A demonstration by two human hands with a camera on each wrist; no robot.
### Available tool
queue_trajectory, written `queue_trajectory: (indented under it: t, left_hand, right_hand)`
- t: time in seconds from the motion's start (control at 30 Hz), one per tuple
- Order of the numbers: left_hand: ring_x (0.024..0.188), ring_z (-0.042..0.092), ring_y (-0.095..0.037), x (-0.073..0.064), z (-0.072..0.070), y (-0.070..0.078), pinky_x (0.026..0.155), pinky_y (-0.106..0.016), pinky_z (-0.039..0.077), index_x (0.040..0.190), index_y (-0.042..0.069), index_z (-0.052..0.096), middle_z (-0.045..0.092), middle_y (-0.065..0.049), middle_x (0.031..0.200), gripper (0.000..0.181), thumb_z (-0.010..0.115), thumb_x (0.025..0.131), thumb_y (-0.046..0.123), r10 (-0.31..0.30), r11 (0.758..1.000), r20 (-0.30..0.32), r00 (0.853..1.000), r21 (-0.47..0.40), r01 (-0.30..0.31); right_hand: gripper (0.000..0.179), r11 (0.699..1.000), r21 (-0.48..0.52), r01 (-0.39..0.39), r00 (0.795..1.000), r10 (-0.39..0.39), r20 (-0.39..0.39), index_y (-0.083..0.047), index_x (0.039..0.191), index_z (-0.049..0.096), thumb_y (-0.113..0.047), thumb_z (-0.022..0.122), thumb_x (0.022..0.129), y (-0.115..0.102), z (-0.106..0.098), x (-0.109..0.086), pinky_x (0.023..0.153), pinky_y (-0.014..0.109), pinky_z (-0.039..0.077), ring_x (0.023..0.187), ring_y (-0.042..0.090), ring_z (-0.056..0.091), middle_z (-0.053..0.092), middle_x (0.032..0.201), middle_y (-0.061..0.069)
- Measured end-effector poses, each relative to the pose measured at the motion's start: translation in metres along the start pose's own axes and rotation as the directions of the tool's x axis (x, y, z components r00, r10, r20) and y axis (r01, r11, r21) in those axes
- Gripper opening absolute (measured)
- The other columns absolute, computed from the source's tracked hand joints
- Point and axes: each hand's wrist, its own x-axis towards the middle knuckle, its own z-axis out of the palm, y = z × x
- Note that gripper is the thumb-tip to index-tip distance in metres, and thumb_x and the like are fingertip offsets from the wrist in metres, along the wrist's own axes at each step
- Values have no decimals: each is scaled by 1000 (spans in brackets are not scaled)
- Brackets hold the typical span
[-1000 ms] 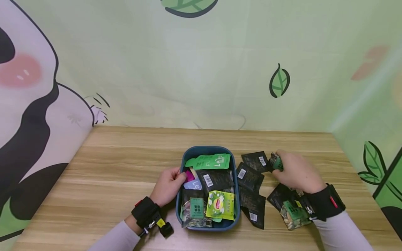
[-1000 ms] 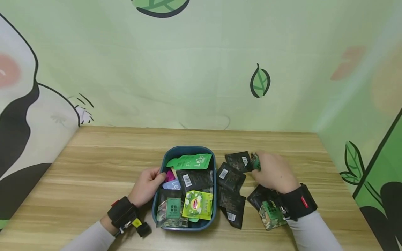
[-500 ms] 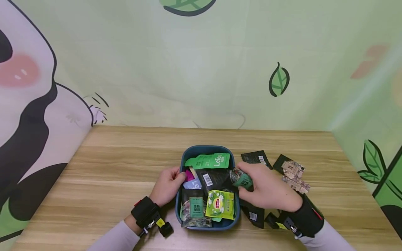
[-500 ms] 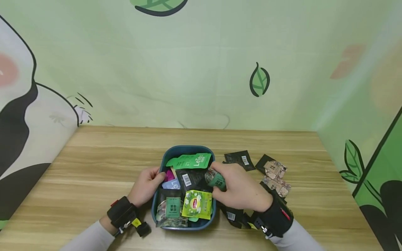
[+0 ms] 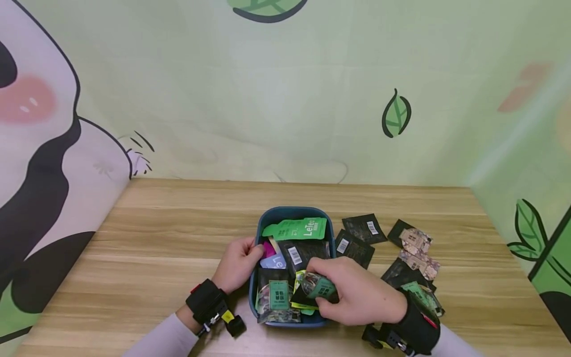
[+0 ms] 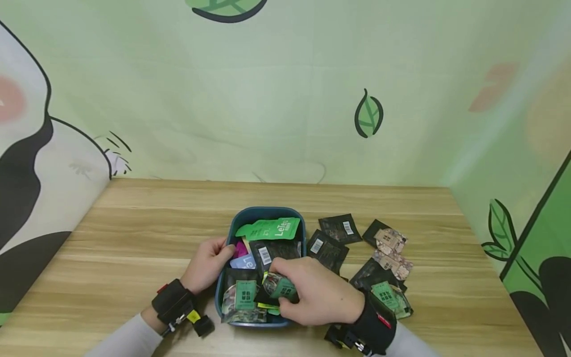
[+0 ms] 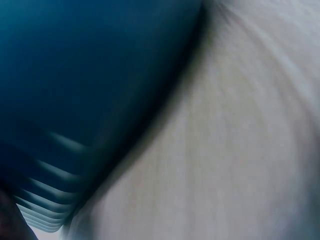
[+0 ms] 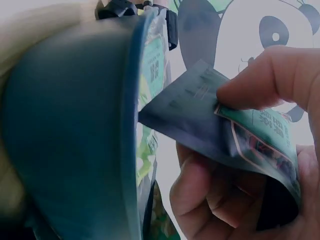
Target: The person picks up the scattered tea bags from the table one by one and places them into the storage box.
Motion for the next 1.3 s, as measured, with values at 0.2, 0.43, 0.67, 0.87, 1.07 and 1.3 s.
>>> queue_trajectory:
  t: [0.2,0.43,0.67,0.87,1.07,1.3]
  left_hand:
    - [53,42,-15,0,0,0,50,-26,27,64,8,49,38,2,55,33,54,95,18,2,1000,-3,1000,7,-2]
    - [52,42,-15,0,0,2,50,-26,27,64,9,49,38,2,55,32,54,94,19,2,1000,-4,1000,10,-2]
    - [52,42,-15,0,0,2,49,-26,27,64,9,49,38,2,55,33,54,95,19,-8,1000,-5,1000,10,8]
    - [51,41,-13,0,0,2,49,-25,27,64,8,49,38,3,55,33,54,95,19,-1,1000,1,1000,-10,1]
    - [52,42,-12,0,0,2,49,-25,27,64,9,49,38,4,55,33,54,94,19,1,1000,0,1000,-8,-1]
    - [51,41,-12,0,0,2,49,-25,27,64,9,48,37,3,55,33,55,94,18,2,1000,-1,1000,-2,-2]
  right_hand:
    - [62,974,-224,9,996,-29,-86,-23,140,50,-35,72,84,0,7,1,96,31,46,115,4,51,55,130,-11]
    - [117,906,-419,-50,979,-38,-200,-22,162,18,-66,74,70,4,3,-2,114,54,22,151,25,16,13,167,-4]
    - [126,874,-463,-149,978,59,-202,-22,163,8,-78,66,67,23,-14,-3,116,58,10,153,28,3,3,168,1]
    - [125,833,-467,-297,947,196,-253,-16,163,12,-79,64,68,54,-38,-10,115,59,14,151,36,9,11,166,11]
    - [124,759,-471,-449,888,324,-325,-2,159,19,-79,60,71,83,-65,-24,111,65,18,145,48,19,19,161,26]
    - [124,681,-452,-575,815,430,-388,8,155,20,-75,64,73,112,-89,-47,106,69,23,138,59,21,20,154,39]
